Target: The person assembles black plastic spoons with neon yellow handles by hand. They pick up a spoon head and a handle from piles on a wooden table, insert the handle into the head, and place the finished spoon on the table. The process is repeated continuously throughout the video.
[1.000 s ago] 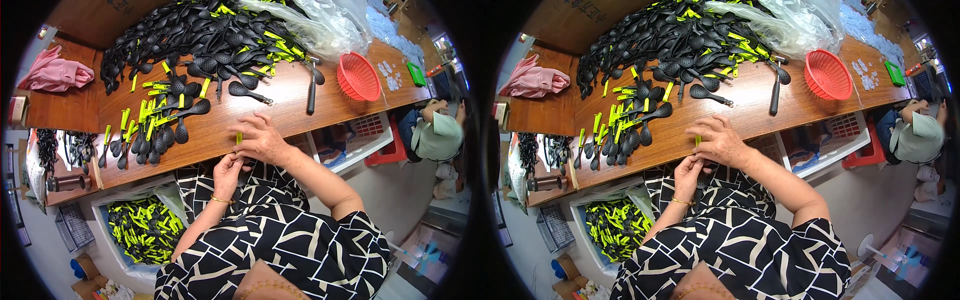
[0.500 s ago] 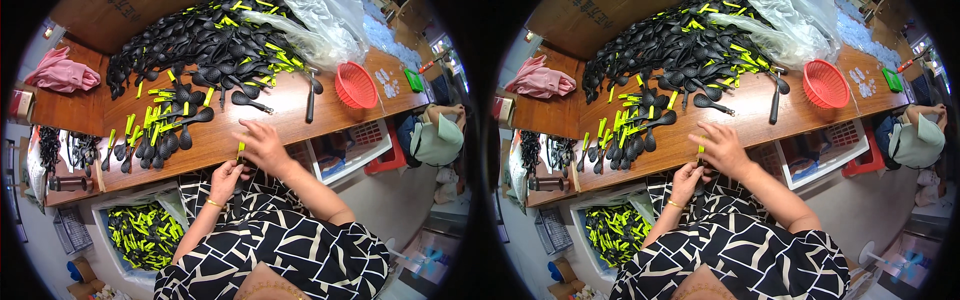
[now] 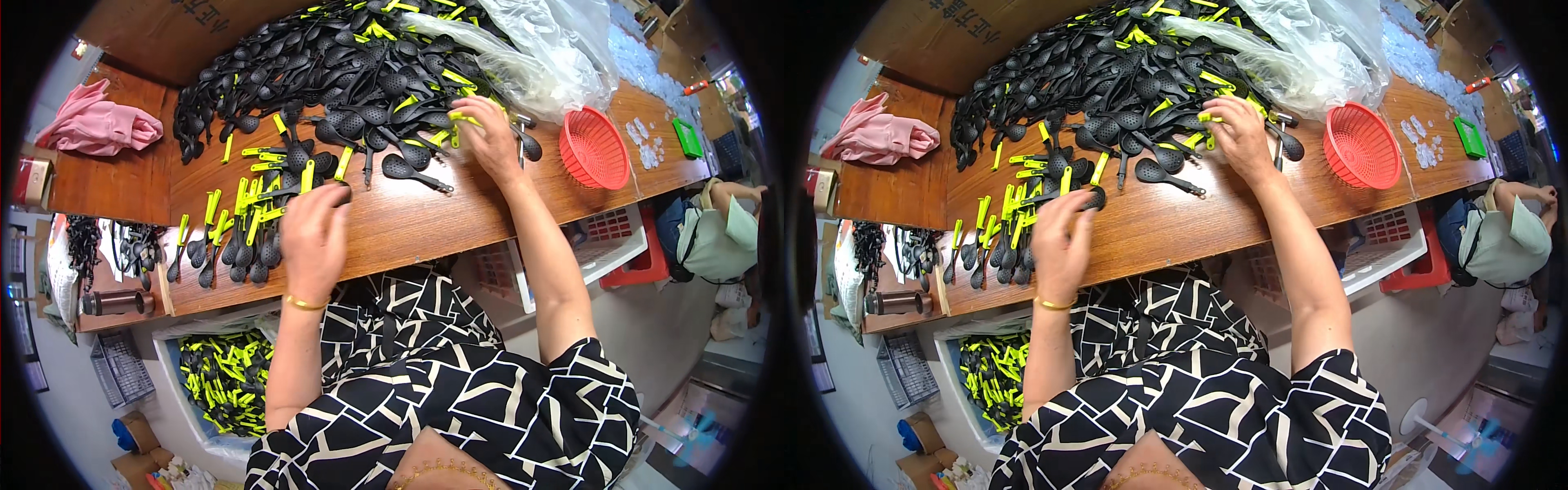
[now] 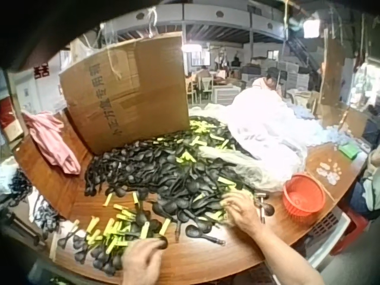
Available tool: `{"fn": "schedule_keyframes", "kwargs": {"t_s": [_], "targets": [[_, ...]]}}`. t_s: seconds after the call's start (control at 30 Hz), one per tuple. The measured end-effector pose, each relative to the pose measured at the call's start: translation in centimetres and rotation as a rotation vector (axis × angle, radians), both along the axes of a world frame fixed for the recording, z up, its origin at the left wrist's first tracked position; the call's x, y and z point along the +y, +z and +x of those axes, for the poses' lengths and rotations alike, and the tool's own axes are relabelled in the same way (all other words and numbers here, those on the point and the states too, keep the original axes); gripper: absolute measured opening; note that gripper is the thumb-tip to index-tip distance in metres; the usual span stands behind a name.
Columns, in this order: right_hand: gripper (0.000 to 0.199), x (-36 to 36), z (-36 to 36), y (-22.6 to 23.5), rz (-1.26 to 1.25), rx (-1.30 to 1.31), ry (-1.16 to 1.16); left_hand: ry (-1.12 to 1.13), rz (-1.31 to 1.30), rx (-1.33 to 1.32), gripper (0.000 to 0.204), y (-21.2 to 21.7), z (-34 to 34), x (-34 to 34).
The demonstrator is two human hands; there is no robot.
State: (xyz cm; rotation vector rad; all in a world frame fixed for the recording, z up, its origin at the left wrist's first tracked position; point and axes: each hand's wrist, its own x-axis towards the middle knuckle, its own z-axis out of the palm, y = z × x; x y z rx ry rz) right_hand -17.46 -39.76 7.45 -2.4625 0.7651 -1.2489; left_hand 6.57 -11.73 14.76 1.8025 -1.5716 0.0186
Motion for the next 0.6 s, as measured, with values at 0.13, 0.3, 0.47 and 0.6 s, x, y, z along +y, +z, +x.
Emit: {"fn": "schedule_keyframes", "kwargs": {"t_s": [0.13,0.3,0.47,0.6], "targets": [[0.018,4.4,-0.2,0.8,0.725,-0.593,0.117,-0.275,0.025,0.054,0.018,-1.8,-4.2,-7.5],[0.038,7.9,-1.8,-0.7,0.779,-0.236,-0.102,-0.142,0.292,-0.234,0.029,-3.7,-6.3,-18.7],[0.036,9.7,-1.9,-1.7,0.637,-0.193,-0.104,-0.126,0.626,-0.250,0.033,-4.9,-7.3,-23.6],[0.038,9.6,-2.5,-2.7,0.797,-0.471,-0.086,-0.297,0.452,-0.066,0.025,-4.8,-7.3,-22.3]]}}
